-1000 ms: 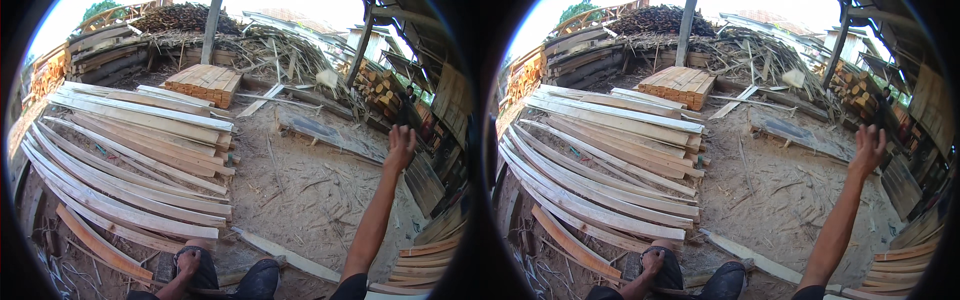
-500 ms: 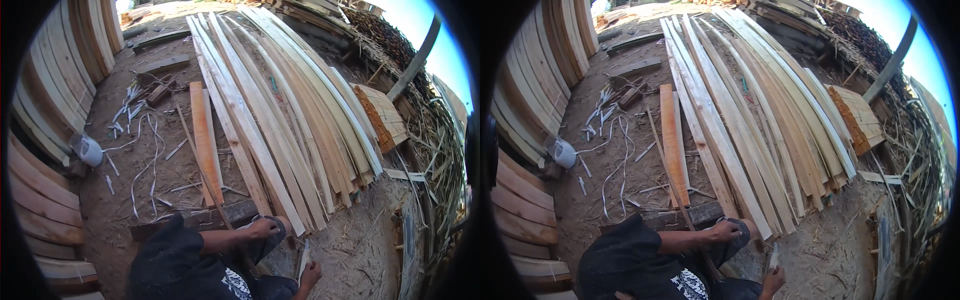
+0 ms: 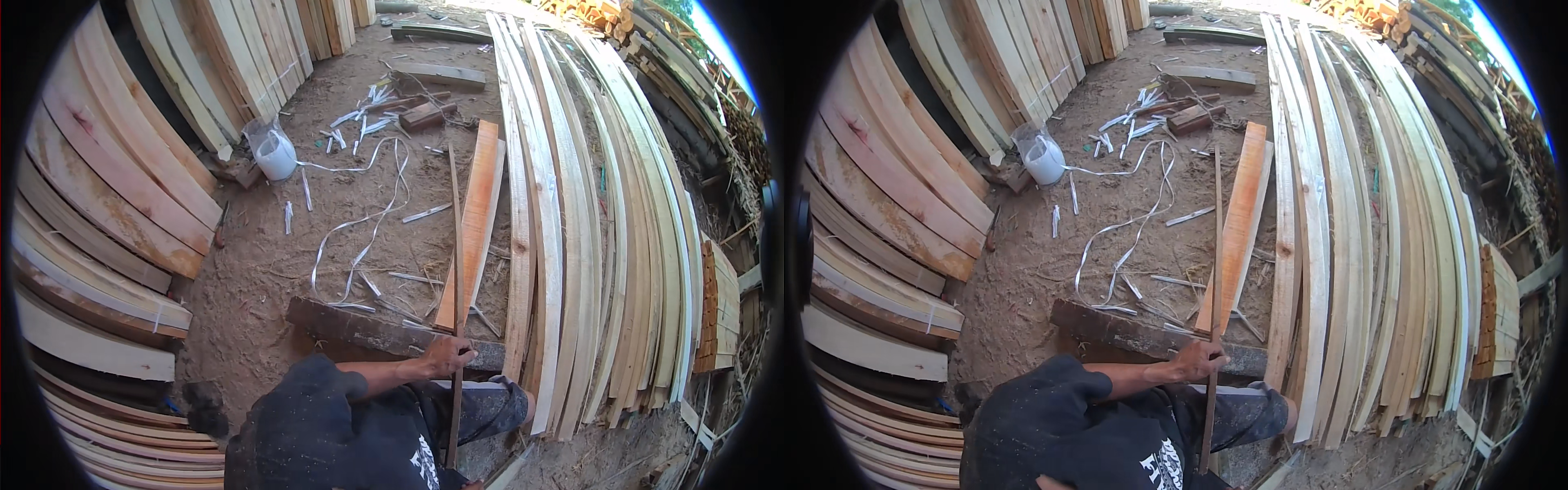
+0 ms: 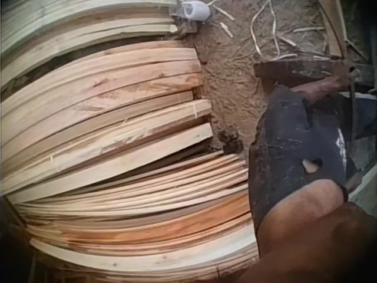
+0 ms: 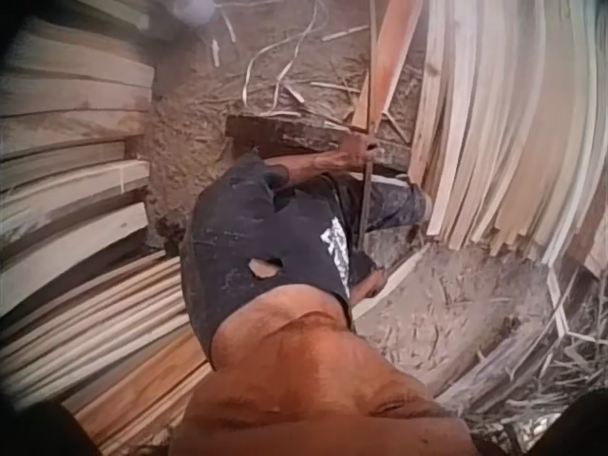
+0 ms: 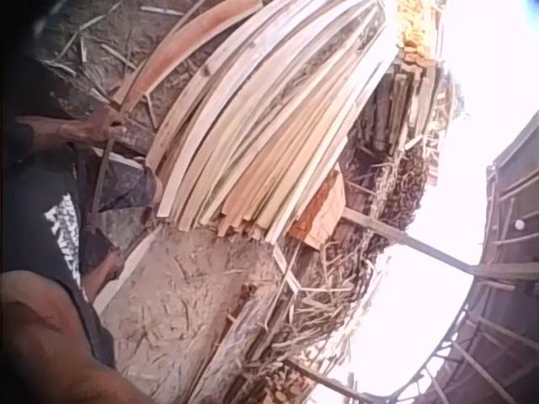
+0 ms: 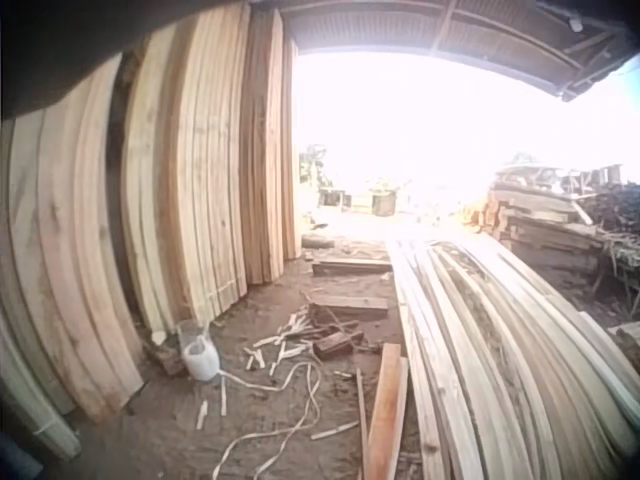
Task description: The person selects a long piece of wood from a stack, places it on the ground, and uses a hand saw to cut through it. After completing the cut, the person moves the cut portion aside and reaches for another piece of lumber.
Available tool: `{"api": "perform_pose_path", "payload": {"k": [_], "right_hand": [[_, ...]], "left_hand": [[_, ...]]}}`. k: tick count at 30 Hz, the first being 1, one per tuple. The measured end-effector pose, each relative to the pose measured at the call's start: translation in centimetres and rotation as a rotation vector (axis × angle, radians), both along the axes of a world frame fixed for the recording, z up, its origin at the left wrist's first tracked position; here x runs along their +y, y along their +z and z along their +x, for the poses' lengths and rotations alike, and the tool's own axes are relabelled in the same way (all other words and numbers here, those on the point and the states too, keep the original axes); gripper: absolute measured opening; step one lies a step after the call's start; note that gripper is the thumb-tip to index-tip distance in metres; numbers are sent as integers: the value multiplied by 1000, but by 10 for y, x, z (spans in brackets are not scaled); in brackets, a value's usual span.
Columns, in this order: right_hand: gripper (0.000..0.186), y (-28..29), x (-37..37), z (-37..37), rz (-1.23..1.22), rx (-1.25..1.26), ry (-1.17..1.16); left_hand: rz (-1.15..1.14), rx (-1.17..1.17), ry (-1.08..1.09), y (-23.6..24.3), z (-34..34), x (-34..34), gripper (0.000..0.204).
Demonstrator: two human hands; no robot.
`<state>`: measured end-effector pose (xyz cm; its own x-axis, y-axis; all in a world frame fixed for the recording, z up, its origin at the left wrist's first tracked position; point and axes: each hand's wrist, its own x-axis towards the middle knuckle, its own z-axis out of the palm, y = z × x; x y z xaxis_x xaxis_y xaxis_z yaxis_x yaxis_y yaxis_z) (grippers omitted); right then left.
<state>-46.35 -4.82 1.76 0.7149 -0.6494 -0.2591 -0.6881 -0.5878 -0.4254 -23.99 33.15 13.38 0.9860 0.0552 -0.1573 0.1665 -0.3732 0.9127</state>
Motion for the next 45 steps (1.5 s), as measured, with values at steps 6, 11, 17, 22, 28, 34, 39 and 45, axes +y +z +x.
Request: {"api": "perform_pose_path", "payload": {"k": [6, 11, 17, 22, 28, 34, 39, 45], "right_hand": [[36, 9, 28, 23, -7, 23, 54], [34, 10, 36, 31, -13, 41, 78], [31, 10, 44, 31, -26, 48, 96], [28, 11, 45, 31, -32, 44, 102], [26, 7, 36, 24, -44, 28, 95], [23, 2, 10, -1, -71, -44, 21], [22, -8, 0, -22, -174, -182, -149], [31, -7, 1, -23, -221, -74, -240]], "left_hand": [[-48, 30, -125, -15, -31, -18, 35], [-37, -52, -161, -17, -34, -11, 37], [-90, -9, -96, -12, -27, 11, 36], [-98, -28, -61, -12, -29, 17, 35], [-119, -34, -142, -13, -39, 3, 36], [-97, -4, -330, -4, -49, -35, 37], [45, -58, -527, 11, -36, -76, 37], [223, -99, -754, 13, -6, -134, 52]]}}
